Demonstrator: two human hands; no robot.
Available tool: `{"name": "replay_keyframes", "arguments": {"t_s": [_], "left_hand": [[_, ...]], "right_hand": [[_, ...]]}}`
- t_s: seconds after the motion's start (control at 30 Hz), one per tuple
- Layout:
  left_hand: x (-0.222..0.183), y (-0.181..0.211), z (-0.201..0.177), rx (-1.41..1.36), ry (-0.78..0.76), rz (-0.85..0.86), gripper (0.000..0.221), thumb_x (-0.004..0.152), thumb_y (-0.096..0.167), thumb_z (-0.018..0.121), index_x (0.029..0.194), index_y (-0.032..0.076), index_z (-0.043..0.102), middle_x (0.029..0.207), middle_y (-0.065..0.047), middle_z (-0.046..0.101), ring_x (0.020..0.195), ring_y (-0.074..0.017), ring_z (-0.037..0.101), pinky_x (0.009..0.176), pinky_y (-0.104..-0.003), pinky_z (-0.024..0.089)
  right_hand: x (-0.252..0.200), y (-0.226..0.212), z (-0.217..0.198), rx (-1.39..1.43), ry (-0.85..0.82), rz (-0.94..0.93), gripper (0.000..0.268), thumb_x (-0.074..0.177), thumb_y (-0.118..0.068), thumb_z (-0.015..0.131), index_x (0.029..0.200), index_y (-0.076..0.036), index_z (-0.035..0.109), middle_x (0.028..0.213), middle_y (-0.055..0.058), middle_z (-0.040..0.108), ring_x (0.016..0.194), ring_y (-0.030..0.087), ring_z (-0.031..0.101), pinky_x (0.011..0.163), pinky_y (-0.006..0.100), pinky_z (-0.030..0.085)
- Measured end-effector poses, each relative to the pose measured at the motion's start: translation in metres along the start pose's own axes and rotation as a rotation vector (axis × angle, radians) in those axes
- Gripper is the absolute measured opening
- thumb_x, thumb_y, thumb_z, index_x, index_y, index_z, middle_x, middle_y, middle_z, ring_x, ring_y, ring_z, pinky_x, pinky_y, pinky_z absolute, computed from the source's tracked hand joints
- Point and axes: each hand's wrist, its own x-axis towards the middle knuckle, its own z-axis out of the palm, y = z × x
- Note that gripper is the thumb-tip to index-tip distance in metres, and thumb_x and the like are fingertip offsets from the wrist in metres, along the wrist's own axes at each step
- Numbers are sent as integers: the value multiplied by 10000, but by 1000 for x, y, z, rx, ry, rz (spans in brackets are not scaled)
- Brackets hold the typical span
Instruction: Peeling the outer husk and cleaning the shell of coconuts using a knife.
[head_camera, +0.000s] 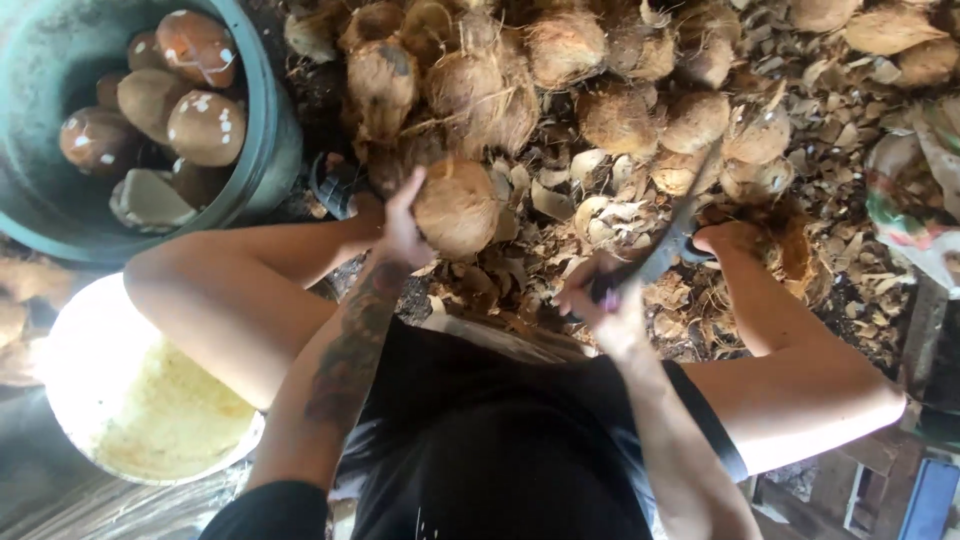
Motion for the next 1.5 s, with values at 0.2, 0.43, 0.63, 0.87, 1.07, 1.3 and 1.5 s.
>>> {"name": "replay_keyframes", "arguments": {"t_s": [0.2,0.43,0.63,0.87,1.07,1.3,1.5], "left_hand": [[39,-20,-59,73,134,-110,892,823,574,812,1510,67,553,1475,-237,619,1365,-467,587,1168,-689,411],[30,-17,-36,49,207,-59,1000,776,592,786,1569,63,482,1569,-248,529,1437,-462,515,1220,-683,348],[54,-25,-52,75,183,55,959,761,504,879,1539,80,512,1462,-214,634,1337,-406,628,1137,-627,479],[23,-10,-15,214,236,3,1021,756,633,787,1573,104,476,1515,-235,591,1401,-466,560,1157,-678,415],[17,-30,-22,112,229,3,1000,709,597,838,1514,77,553,1485,-235,612,1403,-454,552,1199,-629,397],[103,-29,-134,249,151,88,821,843,573,880,1461,117,589,1448,-232,632,1363,-440,593,1151,-640,432],[25,-33,-31,115,243,-45,981,755,649,771,1534,107,523,1541,-255,562,1422,-476,535,1203,-698,367]], "right_hand": [[-28,-48,28,480,-187,-196,141,859,127,635,901,1,587,718,189,726,594,267,732,562,294,533],[-52,48,38,-153,-275,-252,200,859,-74,683,1002,47,612,894,287,695,805,475,686,732,533,535],[-36,-1,43,26,-329,704,22,716,-23,628,729,-15,612,450,159,602,405,296,658,439,334,456],[-38,-40,55,161,-29,-592,559,732,87,717,1264,-42,606,707,134,657,575,300,710,592,366,560],[-49,36,48,-253,-348,663,202,771,-213,713,737,-15,687,582,201,646,644,386,689,672,486,489],[-50,-50,39,-39,-256,-115,179,708,61,690,640,-104,705,541,57,646,494,231,669,543,279,493],[-69,97,39,-643,-154,-356,141,801,-200,734,872,-113,649,773,139,611,793,337,655,796,386,459]]}}
